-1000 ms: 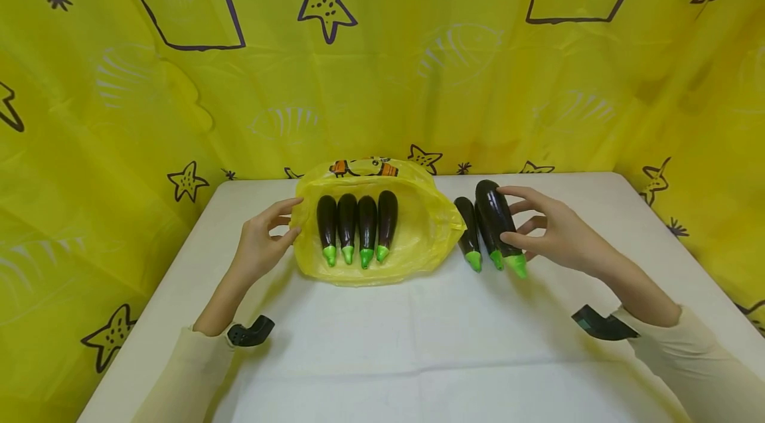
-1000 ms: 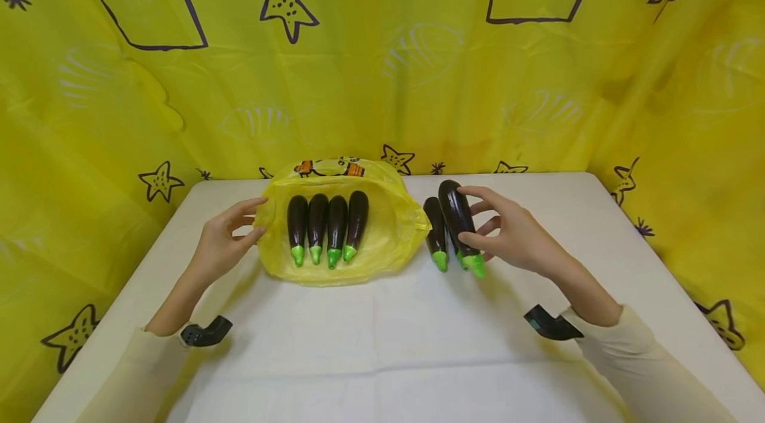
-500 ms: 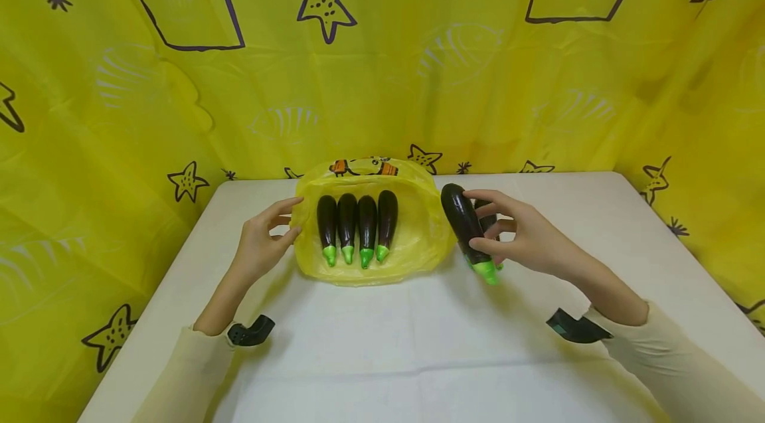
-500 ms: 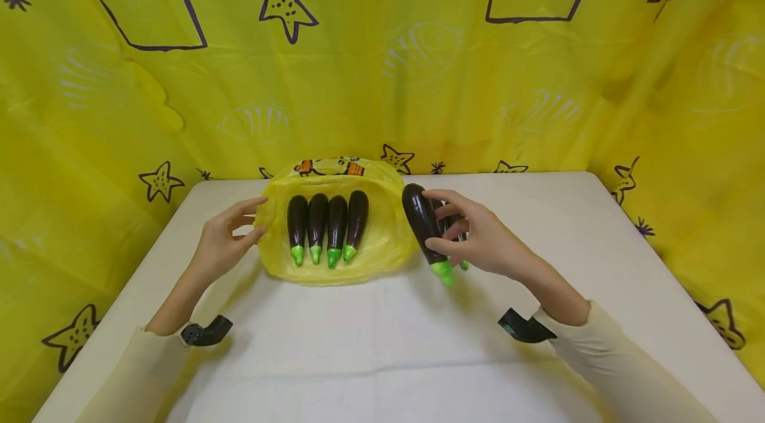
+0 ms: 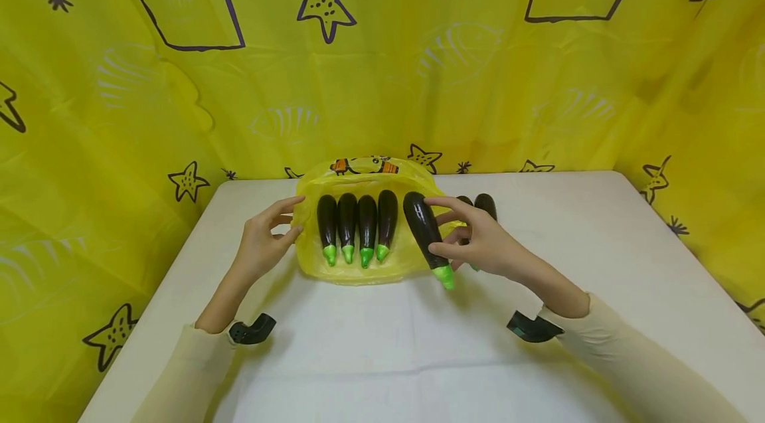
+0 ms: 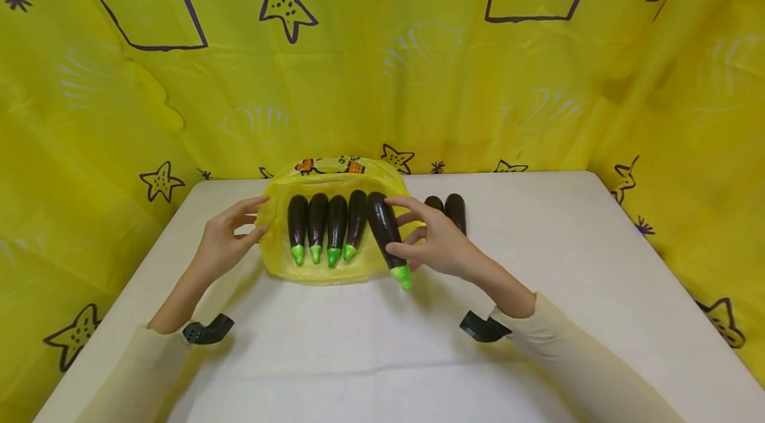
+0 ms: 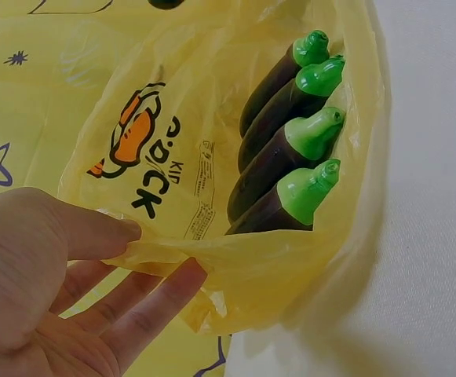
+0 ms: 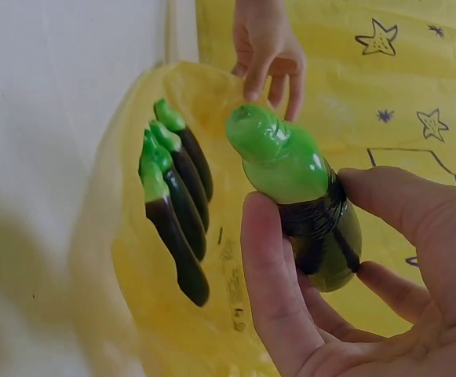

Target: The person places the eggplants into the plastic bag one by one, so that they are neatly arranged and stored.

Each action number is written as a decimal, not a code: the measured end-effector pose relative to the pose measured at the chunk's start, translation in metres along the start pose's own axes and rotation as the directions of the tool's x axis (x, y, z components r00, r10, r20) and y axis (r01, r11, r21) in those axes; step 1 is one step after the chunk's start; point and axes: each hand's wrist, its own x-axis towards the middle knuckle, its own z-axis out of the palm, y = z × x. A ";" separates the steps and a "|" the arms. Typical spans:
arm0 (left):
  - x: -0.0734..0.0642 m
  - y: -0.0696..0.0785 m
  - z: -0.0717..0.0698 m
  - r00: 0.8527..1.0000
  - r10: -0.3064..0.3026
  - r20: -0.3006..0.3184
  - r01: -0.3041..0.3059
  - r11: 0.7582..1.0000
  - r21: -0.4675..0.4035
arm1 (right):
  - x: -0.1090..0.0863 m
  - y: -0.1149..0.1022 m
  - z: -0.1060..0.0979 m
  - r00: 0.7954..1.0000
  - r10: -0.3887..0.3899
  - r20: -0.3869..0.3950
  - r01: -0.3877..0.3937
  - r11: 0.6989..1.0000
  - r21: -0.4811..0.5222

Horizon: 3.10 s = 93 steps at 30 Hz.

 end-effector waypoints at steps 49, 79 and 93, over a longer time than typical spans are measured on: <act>0.001 0.001 0.000 1.000 -0.015 -0.008 0.015 1.000 -0.010 | 0.065 0.023 0.051 0.962 0.169 -0.214 -0.198 0.972 -0.124; 0.002 0.003 0.002 1.000 -0.006 -0.010 0.005 1.000 -0.012 | 0.073 0.034 0.053 0.937 0.214 -0.277 -0.271 0.944 -0.186; 0.002 0.004 0.001 1.000 -0.006 -0.011 0.005 1.000 -0.016 | 0.072 0.033 0.053 0.934 0.242 -0.262 -0.290 0.943 -0.163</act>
